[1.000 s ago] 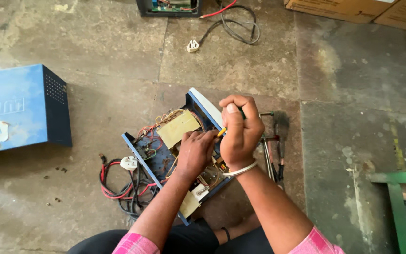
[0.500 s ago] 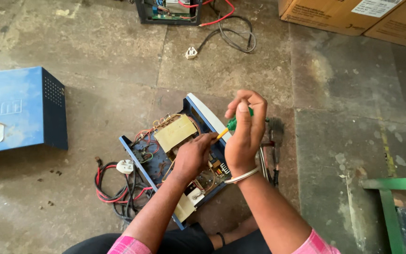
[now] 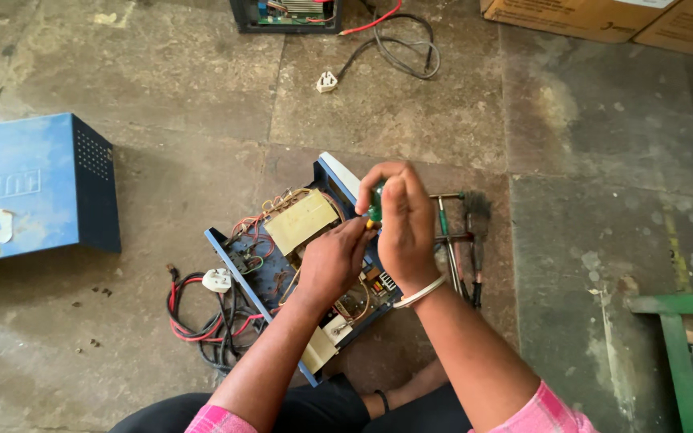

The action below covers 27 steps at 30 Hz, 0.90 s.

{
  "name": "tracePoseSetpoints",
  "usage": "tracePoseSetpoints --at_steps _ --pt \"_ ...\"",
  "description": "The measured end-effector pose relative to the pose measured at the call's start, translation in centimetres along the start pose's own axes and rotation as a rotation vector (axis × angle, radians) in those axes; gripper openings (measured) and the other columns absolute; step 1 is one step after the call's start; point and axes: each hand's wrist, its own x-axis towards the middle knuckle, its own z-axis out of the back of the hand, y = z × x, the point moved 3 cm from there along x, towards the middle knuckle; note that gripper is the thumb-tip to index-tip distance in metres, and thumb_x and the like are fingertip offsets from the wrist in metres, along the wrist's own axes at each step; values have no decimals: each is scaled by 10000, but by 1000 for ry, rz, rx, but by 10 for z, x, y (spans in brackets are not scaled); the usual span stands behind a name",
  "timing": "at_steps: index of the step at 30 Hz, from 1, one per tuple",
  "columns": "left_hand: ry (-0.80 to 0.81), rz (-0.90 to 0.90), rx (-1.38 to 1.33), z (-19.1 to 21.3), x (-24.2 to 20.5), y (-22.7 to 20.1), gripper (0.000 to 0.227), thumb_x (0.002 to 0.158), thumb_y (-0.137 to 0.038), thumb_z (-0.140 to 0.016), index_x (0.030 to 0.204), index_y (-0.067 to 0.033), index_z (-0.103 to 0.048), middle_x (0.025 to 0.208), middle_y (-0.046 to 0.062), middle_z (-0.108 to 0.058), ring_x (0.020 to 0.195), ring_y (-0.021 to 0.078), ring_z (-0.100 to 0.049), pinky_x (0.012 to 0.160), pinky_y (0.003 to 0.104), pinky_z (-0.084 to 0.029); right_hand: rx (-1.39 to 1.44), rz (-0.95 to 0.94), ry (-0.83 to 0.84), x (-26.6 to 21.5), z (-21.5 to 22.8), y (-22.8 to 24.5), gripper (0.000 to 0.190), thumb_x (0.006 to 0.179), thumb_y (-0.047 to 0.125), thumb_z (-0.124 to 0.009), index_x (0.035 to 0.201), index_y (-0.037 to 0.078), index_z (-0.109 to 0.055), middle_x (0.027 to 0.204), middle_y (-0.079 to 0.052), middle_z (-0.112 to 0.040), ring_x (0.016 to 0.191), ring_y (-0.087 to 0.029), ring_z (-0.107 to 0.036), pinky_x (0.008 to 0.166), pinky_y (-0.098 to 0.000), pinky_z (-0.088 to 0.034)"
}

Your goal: The person sits on the floor and uses a screwdriver to adjust components inside an open electronic device. They repeatedly tighten and loosen screws on the internal circuitry and transformer while manipulating wires.

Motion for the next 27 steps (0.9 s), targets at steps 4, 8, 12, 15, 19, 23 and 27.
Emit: tracePoseSetpoints --at_steps 4,8,12,15,19,23,27 --pt "3 49 61 3 -1 2 168 1005 -236 -584 1074 -99 -651 874 164 -710 815 393 -689 681 504 -522 3 83 -3 2 -7 5 526 1081 547 -546 1137 29 -471 983 -67 -585 892 -123 -552 841 -275 -481" --pt "12 169 70 6 0 9 177 974 -285 -630 1037 -125 -671 858 165 -717 777 396 -690 662 505 -524 24 46 -20 0 -14 -1 461 1107 493 -530 1122 33 -507 1000 -66 -600 927 -126 -572 873 -286 -493" --pt "-2 60 18 6 -2 14 183 973 -249 -621 1039 -79 -606 879 170 -692 802 408 -680 657 513 -516 233 -50 57 0 -8 -17 485 1185 450 -443 970 41 -591 852 -47 -603 776 -107 -565 770 -272 -487" --pt "9 -80 -44 3 -5 16 160 1004 -226 -612 1038 -71 -589 893 165 -685 853 416 -673 688 509 -519 435 -117 37 0 -1 -22 478 1175 437 -452 965 31 -593 831 -61 -593 756 -131 -566 750 -283 -482" --pt "28 26 -34 0 -6 22 168 980 -238 -650 1005 -75 -622 858 156 -693 808 401 -683 685 497 -526 165 57 46 -6 -6 -6 321 1032 317 -652 1092 52 -482 932 -59 -559 835 -112 -544 767 -290 -502" --pt "-62 140 -109 5 -3 20 203 881 -282 -718 978 -107 -683 878 125 -736 763 321 -754 666 434 -582 145 96 -29 -7 -16 -1 319 1084 344 -633 1112 55 -500 991 -62 -566 862 -114 -572 822 -283 -519" --pt "-53 26 -40 11 -2 11 205 951 -249 -663 1083 -94 -684 920 136 -732 785 344 -720 675 452 -553 97 -13 40 0 -9 -7 436 1131 449 -511 1144 24 -608 991 -53 -606 916 -118 -596 868 -273 -512"
